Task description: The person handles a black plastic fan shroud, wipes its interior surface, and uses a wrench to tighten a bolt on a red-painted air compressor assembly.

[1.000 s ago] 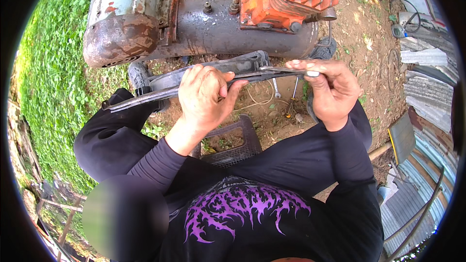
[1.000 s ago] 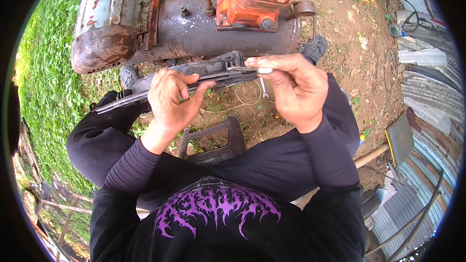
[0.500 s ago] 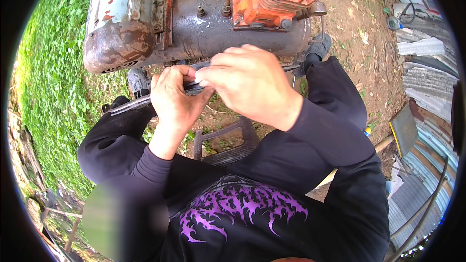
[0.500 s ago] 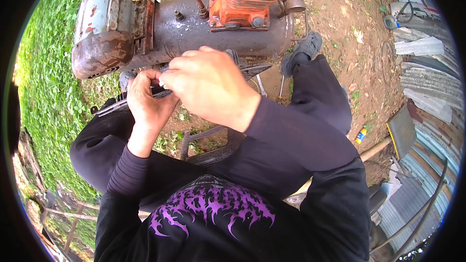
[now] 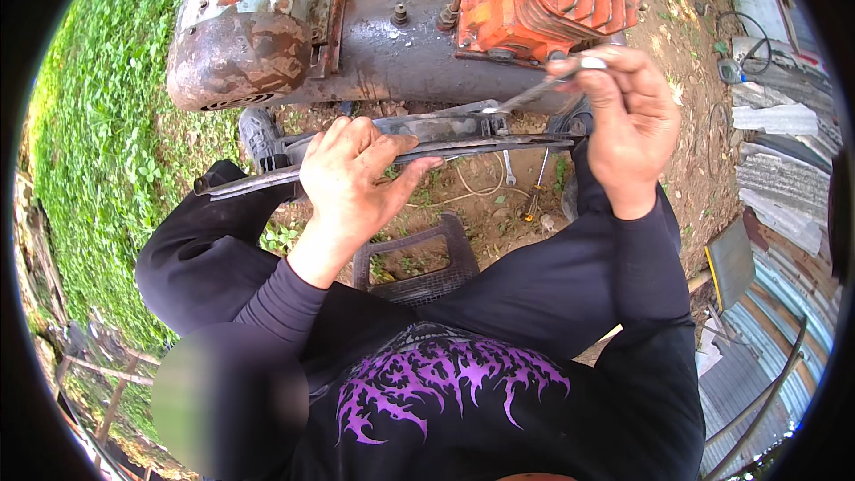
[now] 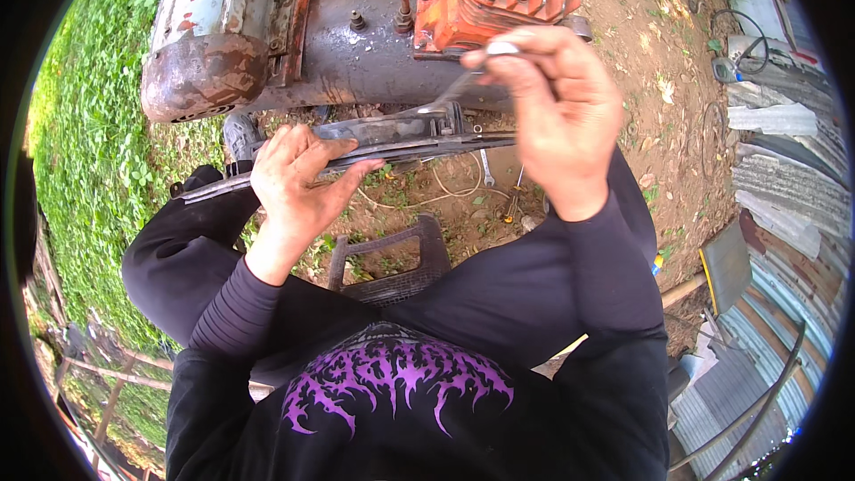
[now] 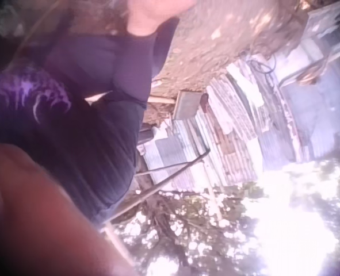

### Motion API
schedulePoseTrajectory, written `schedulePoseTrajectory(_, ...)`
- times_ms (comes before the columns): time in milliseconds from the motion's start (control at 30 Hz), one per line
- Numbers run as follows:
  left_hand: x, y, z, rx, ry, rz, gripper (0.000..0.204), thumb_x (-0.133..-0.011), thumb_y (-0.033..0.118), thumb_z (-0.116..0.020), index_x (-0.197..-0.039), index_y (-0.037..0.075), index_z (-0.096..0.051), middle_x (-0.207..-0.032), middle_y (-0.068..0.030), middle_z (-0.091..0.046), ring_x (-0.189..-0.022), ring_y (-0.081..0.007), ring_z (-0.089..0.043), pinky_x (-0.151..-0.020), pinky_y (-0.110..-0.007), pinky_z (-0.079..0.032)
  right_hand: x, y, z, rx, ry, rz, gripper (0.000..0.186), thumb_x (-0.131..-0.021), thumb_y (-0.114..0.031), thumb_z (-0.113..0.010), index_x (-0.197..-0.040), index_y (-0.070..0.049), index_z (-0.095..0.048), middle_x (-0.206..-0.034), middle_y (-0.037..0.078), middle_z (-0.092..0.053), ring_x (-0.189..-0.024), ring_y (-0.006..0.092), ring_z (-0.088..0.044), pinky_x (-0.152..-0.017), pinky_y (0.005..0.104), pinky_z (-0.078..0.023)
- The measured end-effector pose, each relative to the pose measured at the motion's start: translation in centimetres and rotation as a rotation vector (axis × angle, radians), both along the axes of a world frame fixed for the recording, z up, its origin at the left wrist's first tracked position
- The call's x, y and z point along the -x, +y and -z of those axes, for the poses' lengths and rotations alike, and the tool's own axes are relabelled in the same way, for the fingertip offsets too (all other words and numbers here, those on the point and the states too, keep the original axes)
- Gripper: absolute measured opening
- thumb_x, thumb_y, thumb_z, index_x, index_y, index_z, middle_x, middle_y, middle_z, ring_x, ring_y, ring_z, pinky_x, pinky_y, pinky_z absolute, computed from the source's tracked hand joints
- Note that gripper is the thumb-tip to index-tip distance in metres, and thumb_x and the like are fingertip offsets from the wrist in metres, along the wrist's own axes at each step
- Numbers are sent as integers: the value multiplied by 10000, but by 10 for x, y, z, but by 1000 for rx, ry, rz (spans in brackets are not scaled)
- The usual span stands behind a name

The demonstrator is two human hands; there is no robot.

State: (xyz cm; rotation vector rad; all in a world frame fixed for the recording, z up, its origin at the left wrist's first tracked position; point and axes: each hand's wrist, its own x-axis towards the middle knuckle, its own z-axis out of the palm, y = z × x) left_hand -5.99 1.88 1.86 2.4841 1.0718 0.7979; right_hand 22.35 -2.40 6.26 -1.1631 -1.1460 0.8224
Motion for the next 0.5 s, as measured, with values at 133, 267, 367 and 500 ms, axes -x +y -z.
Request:
schedulePoseTrajectory(133,-3,-2,1,-7,-34,-17,324,-628,277,-1010,-830,124,-809,-705,-4,-548,-655,-217,-562,-616,-369,-443,-32,-21,9,52,-41,13,92,-1079,24,-610,-1170,21,-627,-1072,163,-772,-1045,253,-779,-890,348,-631)
schedulePoseTrajectory(267,-4,0,3,-13,-49,-13,338,-624,285,-1012,-832,115,-805,-709,-10,-556,-659,-222,-568,-617,-370,-441,-37,-34,18,21,6,-35,88,-1083,-2,-620,-1167,18,-607,-1084,187,-764,-1059,295,-778,-919,421,-645)
schedulePoseTrajectory(367,-5,0,1,-15,-41,-15,339,-627,286,-1012,-828,112,-802,-710,-13,-560,-658,-223,-571,-620,-370,-444,-40,-36,23,27,55,-61,86,-1087,-13,-614,-1170,-2,-598,-1092,208,-767,-1048,329,-778,-931,496,-645)
schedulePoseTrajectory(500,-6,1,2,-26,-44,-10,329,-636,280,-1010,-823,110,-799,-712,-15,-564,-659,-225,-576,-624,-368,-449,-35,-39,26,2,84,-44,81,-1088,-11,-609,-1167,-11,-591,-1101,225,-771,-1056,351,-778,-930,526,-648)
